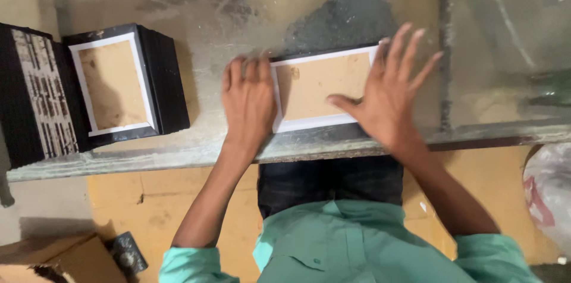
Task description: The person assembles small clock frames by inserting a backing card into a black frame and then placing a printed clock face on top. They repeat this process for multiple units, stacking the finished frames on the table.
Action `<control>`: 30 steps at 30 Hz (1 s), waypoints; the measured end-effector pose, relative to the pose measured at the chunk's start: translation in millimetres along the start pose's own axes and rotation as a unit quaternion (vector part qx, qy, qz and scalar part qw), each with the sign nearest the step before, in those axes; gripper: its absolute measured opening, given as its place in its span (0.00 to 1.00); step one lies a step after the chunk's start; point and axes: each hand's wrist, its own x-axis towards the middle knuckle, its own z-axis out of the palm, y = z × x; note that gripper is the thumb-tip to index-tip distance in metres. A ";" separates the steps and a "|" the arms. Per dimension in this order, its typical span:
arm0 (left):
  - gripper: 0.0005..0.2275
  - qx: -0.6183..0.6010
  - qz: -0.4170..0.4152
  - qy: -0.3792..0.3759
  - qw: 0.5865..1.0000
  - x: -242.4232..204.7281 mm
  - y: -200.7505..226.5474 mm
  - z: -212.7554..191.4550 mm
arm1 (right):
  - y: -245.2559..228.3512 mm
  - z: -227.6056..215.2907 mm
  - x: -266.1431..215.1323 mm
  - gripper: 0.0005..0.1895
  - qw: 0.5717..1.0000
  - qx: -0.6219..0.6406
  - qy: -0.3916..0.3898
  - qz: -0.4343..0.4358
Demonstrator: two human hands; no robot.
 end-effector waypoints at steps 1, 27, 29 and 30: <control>0.22 -0.037 0.008 0.042 0.998 7.2 5.8 0.3 | -8.8 4.5 -1.0 0.73 0.999 0.041 -0.001 -0.017; 0.30 -0.449 0.200 -0.516 0.701 69.5 -7.9 -60.4 | 5.7 -97.1 5.5 0.18 0.956 0.027 -0.245 -0.160; 0.28 -0.386 0.231 -0.418 0.789 66.7 4.5 -44.6 | 0.2 -97.0 20.0 0.18 0.950 0.016 -0.279 -0.137; 0.26 -0.351 0.243 -0.365 0.827 64.3 7.7 -35.9 | 1.7 -94.9 26.9 0.19 0.957 0.017 -0.243 -0.160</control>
